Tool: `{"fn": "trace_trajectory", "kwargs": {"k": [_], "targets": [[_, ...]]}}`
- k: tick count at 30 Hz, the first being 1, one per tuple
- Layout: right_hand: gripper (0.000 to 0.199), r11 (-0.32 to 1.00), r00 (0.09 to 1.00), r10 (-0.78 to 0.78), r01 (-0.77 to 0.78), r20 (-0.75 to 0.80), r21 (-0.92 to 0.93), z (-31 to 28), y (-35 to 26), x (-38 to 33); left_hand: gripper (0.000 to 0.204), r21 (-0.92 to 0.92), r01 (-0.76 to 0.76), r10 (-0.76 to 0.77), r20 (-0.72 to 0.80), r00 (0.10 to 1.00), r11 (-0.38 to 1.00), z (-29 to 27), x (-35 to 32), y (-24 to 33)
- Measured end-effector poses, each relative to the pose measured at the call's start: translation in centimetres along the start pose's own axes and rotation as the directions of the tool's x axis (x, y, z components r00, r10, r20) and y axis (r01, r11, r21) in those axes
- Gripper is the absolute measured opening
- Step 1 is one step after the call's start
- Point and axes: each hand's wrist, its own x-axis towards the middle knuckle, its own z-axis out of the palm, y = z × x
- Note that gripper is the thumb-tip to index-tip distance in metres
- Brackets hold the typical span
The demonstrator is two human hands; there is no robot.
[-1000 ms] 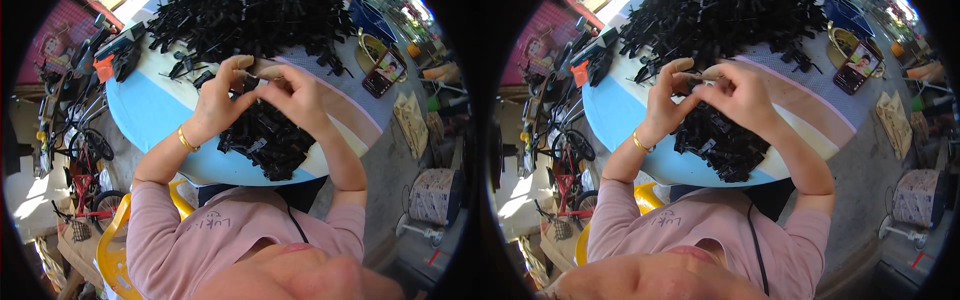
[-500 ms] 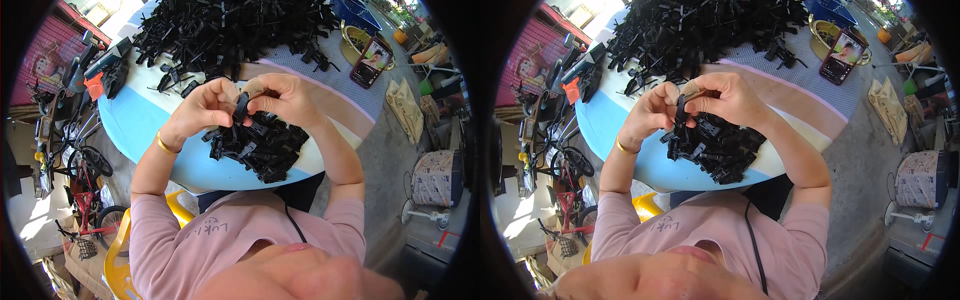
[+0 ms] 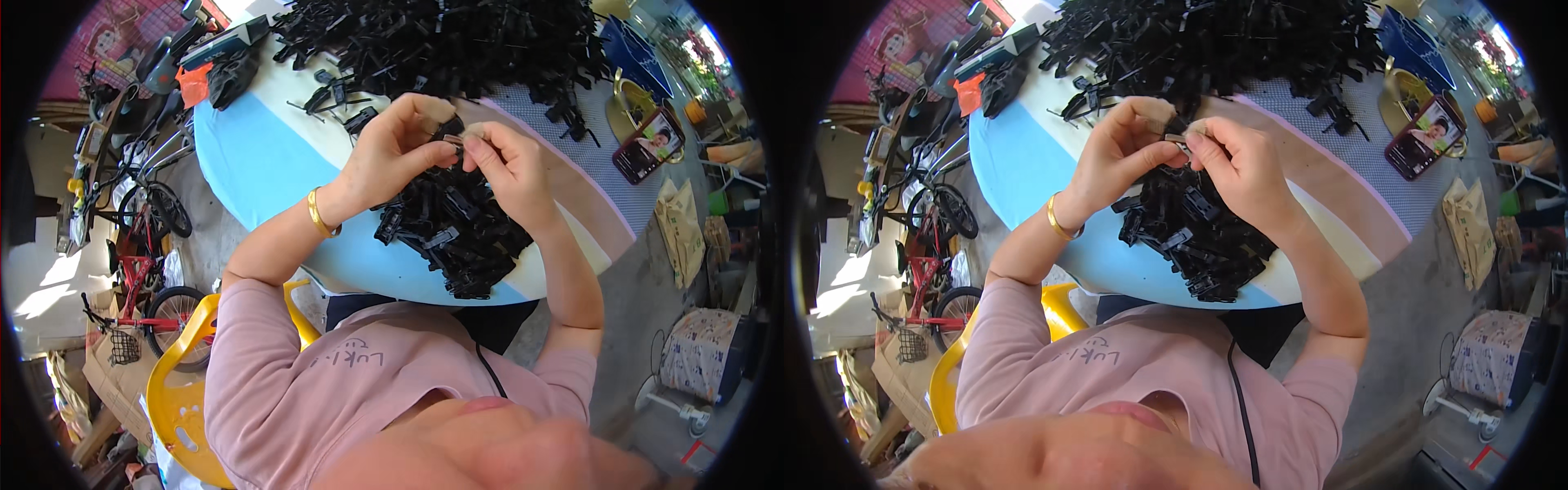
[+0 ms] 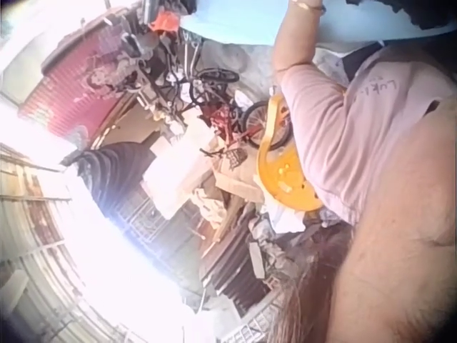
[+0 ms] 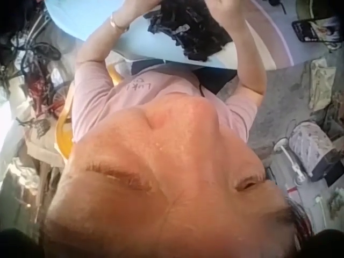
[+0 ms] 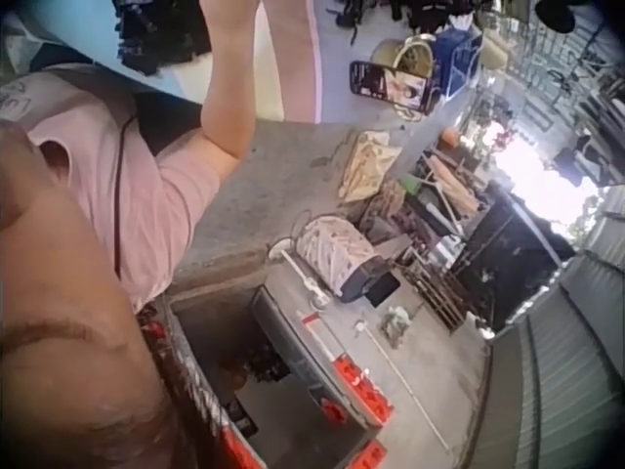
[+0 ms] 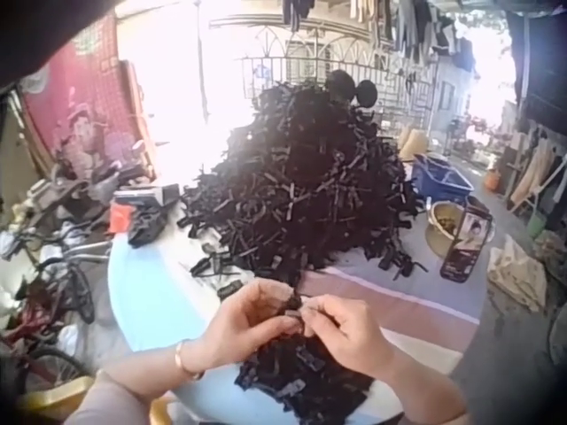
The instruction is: Manually assembling small black plastic components by hand at a workstation.
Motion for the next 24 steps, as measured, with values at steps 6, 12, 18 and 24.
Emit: {"fn": "trace_trajectory", "kwargs": {"k": [6,12,18,24], "targets": [[0.013,0.997,0.999,-0.027,0.025,-0.028,-0.068,0.4,-0.4,-0.1,0.028,0.068,-0.052,0.053,-0.02,0.998,0.996,0.1,-0.4,-0.5],[0.014,0.968,0.98,0.184,-0.194,0.077,0.157,0.4,-0.6,-0.2,0.022,0.458,-0.311,0.365,-0.032,0.93,0.833,0.1,-0.5,-0.9],[0.014,0.978,0.979,0.193,-0.198,0.07,0.073,0.3,-0.5,0.0,0.025,0.652,-0.46,0.569,0.054,0.82,0.602,0.2,-0.4,-1.2],[0.014,0.986,0.985,0.165,-0.164,-0.044,0.011,-2.2,1.0,0.9,0.04,0.394,-0.264,0.211,0.174,0.962,0.88,-0.5,0.2,-0.4]]}}
